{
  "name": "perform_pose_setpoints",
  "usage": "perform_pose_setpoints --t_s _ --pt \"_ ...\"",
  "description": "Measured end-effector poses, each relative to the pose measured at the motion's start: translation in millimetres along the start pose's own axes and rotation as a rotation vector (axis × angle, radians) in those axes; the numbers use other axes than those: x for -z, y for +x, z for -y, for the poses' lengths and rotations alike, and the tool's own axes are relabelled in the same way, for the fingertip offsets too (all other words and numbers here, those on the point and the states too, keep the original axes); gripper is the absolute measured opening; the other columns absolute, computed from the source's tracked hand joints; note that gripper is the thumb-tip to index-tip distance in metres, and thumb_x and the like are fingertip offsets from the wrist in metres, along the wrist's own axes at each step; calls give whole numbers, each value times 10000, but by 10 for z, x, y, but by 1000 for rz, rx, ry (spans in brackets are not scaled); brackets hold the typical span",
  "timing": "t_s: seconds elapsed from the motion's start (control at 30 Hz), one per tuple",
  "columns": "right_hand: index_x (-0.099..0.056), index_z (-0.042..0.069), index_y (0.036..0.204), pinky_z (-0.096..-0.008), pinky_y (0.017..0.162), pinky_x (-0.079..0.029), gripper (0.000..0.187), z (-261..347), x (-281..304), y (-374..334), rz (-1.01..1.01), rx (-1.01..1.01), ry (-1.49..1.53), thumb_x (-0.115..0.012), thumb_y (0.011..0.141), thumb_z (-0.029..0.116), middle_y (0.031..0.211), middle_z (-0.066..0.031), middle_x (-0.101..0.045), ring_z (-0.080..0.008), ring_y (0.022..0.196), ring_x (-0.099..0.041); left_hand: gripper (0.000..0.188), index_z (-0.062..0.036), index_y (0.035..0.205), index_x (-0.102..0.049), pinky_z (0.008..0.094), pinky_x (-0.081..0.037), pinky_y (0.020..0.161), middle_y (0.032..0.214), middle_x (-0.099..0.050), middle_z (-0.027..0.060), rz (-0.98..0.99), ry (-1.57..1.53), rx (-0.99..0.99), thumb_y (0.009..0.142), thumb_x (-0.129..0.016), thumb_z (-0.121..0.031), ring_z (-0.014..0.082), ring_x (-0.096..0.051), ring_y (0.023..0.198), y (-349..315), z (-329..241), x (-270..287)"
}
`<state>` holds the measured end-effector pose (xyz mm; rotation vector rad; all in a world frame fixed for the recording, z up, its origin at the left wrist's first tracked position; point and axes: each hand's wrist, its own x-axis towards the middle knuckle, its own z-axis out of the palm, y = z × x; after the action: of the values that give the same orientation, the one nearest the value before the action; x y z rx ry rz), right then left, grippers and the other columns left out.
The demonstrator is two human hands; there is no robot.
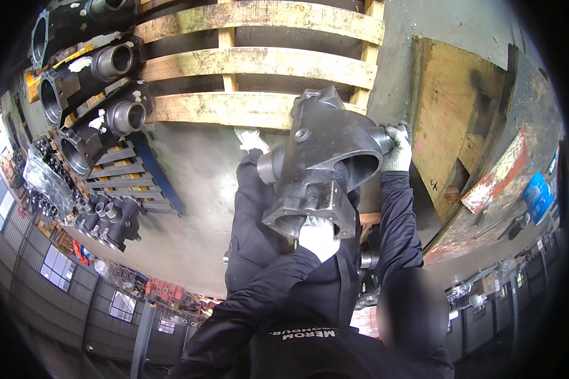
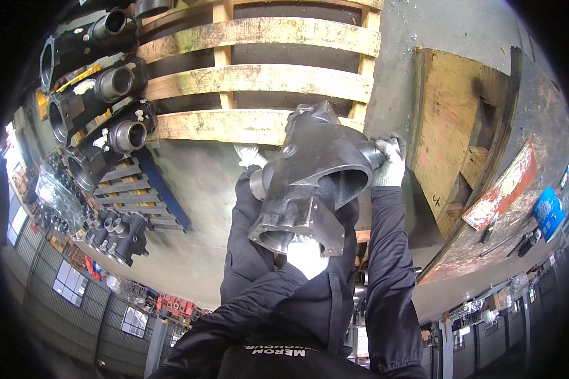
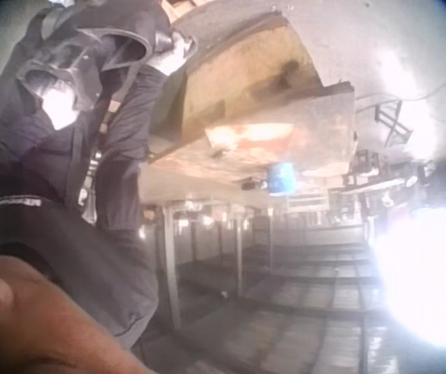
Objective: The person picks up a metal casting from a wooden pallet, rotates it to inspect surfaces, and uses a small metal tool to scrape and remove residue from the casting. The person repeats this process with several castings, placing each cleaned piece back on the pallet.
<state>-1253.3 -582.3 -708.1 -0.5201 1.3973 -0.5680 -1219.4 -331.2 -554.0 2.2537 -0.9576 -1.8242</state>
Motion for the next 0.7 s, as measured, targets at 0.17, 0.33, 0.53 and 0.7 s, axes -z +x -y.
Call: perform_pose_setpoints --t_s 0.17,0.33,0.53,0.7 --pt "-493 71 1237 -422 949 -517 495 -64 259 -30 18 -21 59 -646 781 -43 1020 -107 -654 -283 995 -655 835 90 1259 -534 480 -454 1039 1164 -626 307 -153 -286 -39 714 -791 -488 458 -589 1152 -99 69 136" --pt "-533 82 1160 -400 953 -511 447 -84 345 -182 81 9 174 -628 762 -99 974 -75 -637 -256 971 -650 892 17 1449 -362 452 -405 1095 1321 -573 198 -233 88 -181 836 -721 -523 329 -534 1254 -132 255 571" --pt "-536 97 1142 -399 979 -491 423 -186 495 -421 43 2 223 -629 781 -101 997 -59 -636 -236 1018 -631 558 -9 1414 -467 498 -382 1105 1384 -556 157 -126 -2535 -30 954 -570 -306 335 -520 1273 46 217 1319" --pt "-602 101 1104 -409 1015 -477 317 -226 663 -696 125 -5 313 -694 835 -39 1072 -81 -678 -241 1074 -631 502 -14 1376 -505 517 -382 1113 1353 -578 162 -181 -2426 208 906 -562 -182 337 -532 1264 -64 368 1300"
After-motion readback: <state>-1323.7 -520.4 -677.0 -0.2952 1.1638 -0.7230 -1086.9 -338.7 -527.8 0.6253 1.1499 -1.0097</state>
